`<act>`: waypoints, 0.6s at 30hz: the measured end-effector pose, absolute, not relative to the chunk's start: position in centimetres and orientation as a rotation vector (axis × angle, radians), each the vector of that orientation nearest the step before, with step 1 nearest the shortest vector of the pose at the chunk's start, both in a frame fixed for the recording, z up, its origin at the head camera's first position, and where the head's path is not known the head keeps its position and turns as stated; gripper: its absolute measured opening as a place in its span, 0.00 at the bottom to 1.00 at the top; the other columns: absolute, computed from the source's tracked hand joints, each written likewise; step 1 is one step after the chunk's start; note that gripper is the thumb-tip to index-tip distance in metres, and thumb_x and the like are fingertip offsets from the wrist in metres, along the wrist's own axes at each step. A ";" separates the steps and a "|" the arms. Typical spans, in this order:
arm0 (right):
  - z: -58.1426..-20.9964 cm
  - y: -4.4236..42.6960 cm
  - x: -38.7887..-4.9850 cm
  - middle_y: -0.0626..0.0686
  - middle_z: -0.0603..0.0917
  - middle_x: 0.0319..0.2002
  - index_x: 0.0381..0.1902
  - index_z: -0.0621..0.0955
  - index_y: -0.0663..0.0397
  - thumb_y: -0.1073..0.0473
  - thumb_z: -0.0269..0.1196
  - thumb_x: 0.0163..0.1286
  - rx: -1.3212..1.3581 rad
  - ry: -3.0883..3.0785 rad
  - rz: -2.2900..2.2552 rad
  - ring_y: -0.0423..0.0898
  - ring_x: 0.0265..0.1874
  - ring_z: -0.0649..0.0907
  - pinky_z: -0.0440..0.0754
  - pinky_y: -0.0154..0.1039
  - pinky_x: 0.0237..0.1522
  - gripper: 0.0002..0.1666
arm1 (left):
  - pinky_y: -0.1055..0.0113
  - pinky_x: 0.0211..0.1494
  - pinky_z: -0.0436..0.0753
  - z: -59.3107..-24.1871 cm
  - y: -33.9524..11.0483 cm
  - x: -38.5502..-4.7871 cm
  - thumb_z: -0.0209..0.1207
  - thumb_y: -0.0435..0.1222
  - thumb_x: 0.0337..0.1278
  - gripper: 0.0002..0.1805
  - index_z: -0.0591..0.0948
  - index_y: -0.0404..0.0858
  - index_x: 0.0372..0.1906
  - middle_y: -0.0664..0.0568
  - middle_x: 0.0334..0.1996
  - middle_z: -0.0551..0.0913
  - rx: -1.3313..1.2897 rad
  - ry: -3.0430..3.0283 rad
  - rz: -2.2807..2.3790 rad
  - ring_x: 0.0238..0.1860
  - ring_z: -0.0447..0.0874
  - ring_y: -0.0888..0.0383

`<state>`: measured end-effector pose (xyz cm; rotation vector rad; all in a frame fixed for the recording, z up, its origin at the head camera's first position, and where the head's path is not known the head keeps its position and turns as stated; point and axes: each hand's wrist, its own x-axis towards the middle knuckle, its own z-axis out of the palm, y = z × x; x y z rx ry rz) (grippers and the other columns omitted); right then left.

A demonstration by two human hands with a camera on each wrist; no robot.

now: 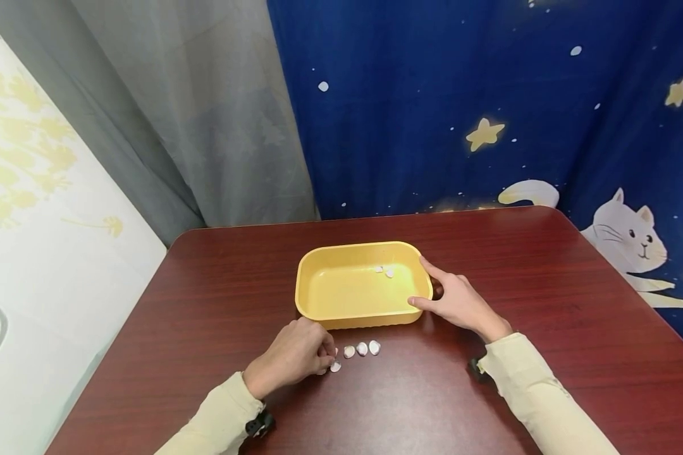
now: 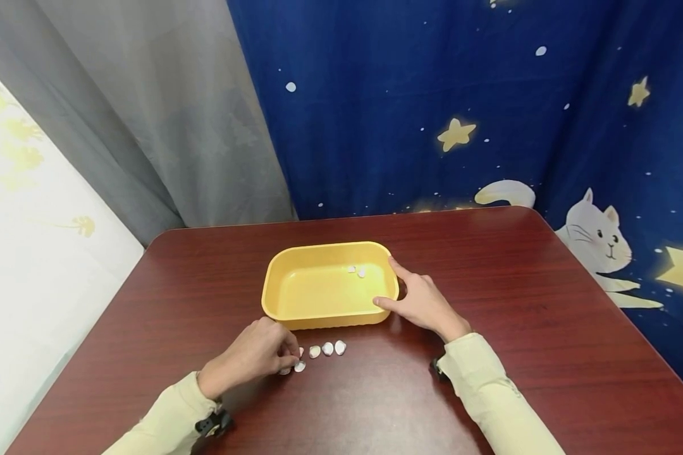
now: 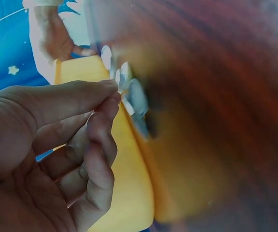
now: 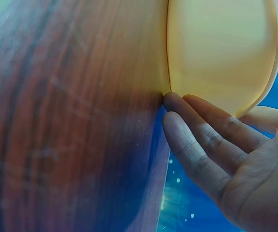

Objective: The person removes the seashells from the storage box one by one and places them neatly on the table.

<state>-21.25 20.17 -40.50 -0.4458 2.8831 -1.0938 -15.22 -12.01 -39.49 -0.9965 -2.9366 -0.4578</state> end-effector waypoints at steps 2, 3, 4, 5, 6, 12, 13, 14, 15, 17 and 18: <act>-40.5 20.1 -21.2 0.57 0.87 0.52 0.79 0.58 0.53 0.38 0.71 0.60 -0.445 2.879 -1.099 0.42 0.38 0.82 0.77 0.37 0.44 0.58 | 0.75 0.26 0.74 -39.0 -12.2 -15.3 0.71 0.35 0.46 0.06 0.87 0.49 0.21 0.69 0.12 0.80 -0.993 -2.944 -0.495 0.19 0.72 0.77; -40.5 20.2 -21.2 0.57 0.87 0.52 0.79 0.58 0.53 0.37 0.71 0.60 -0.452 2.876 -1.101 0.43 0.38 0.82 0.77 0.38 0.44 0.58 | 0.75 0.26 0.74 -38.7 -12.2 -15.4 0.71 0.34 0.46 0.06 0.88 0.48 0.21 0.68 0.12 0.80 -0.994 -2.943 -0.513 0.19 0.73 0.77; -40.5 20.1 -21.2 0.57 0.87 0.52 0.79 0.58 0.53 0.37 0.71 0.60 -0.448 2.875 -1.103 0.43 0.38 0.82 0.77 0.38 0.44 0.58 | 0.75 0.26 0.74 -38.4 -12.3 -15.4 0.71 0.35 0.47 0.06 0.88 0.48 0.21 0.68 0.12 0.81 -0.992 -2.945 -0.533 0.18 0.72 0.77; -40.5 20.1 -21.2 0.57 0.87 0.53 0.79 0.58 0.53 0.37 0.71 0.60 -0.448 2.874 -1.104 0.43 0.38 0.82 0.77 0.38 0.44 0.58 | 0.76 0.27 0.74 -38.1 -12.3 -15.5 0.71 0.35 0.47 0.06 0.88 0.48 0.21 0.67 0.13 0.81 -0.990 -2.944 -0.555 0.18 0.72 0.77; -40.5 20.1 -21.2 0.57 0.87 0.53 0.79 0.58 0.53 0.37 0.71 0.60 -0.440 2.875 -1.103 0.43 0.38 0.82 0.77 0.38 0.44 0.58 | 0.76 0.27 0.73 -37.8 -12.3 -15.6 0.72 0.34 0.46 0.06 0.88 0.47 0.21 0.67 0.13 0.80 -0.990 -2.940 -0.578 0.18 0.71 0.77; -40.5 20.2 -21.2 0.56 0.88 0.50 0.79 0.58 0.53 0.37 0.71 0.60 -0.443 2.877 -1.104 0.42 0.37 0.82 0.76 0.36 0.42 0.58 | 0.78 0.27 0.72 -36.3 -11.8 -16.1 0.73 0.35 0.47 0.06 0.88 0.48 0.21 0.67 0.14 0.79 -1.013 -2.910 -0.632 0.19 0.69 0.76; -40.5 20.2 -21.2 0.56 0.88 0.50 0.79 0.58 0.54 0.37 0.71 0.60 -0.452 2.875 -1.108 0.42 0.37 0.82 0.76 0.36 0.42 0.58 | 0.78 0.27 0.72 -36.1 -11.7 -16.2 0.72 0.35 0.47 0.06 0.88 0.48 0.21 0.67 0.14 0.78 -1.021 -2.906 -0.624 0.20 0.69 0.76; -40.5 20.2 -21.2 0.56 0.88 0.50 0.79 0.58 0.53 0.37 0.71 0.60 -0.449 2.873 -1.111 0.42 0.37 0.82 0.76 0.36 0.42 0.58 | 0.78 0.27 0.72 -35.9 -11.6 -16.3 0.72 0.35 0.48 0.07 0.88 0.48 0.21 0.67 0.14 0.79 -1.027 -2.905 -0.622 0.20 0.69 0.76; -40.5 20.2 -21.2 0.56 0.88 0.50 0.79 0.58 0.53 0.37 0.71 0.60 -0.452 2.873 -1.111 0.41 0.37 0.82 0.76 0.35 0.42 0.58 | 0.78 0.27 0.72 -35.7 -11.4 -16.4 0.72 0.35 0.48 0.06 0.87 0.49 0.21 0.67 0.14 0.79 -1.034 -2.902 -0.618 0.20 0.69 0.76; -40.5 20.2 -21.2 0.55 0.88 0.49 0.79 0.58 0.53 0.37 0.71 0.59 -0.449 2.869 -1.115 0.41 0.36 0.82 0.76 0.35 0.41 0.58 | 0.79 0.26 0.72 -35.3 -11.1 -16.7 0.72 0.36 0.48 0.06 0.87 0.49 0.21 0.67 0.14 0.79 -1.043 -2.892 -0.616 0.20 0.70 0.76; -40.5 20.2 -21.2 0.55 0.88 0.48 0.79 0.58 0.53 0.37 0.71 0.59 -0.447 2.866 -1.115 0.42 0.36 0.82 0.76 0.35 0.40 0.58 | 0.79 0.27 0.72 -35.1 -10.9 -16.8 0.72 0.36 0.48 0.06 0.88 0.49 0.22 0.67 0.14 0.80 -1.046 -2.891 -0.622 0.20 0.70 0.76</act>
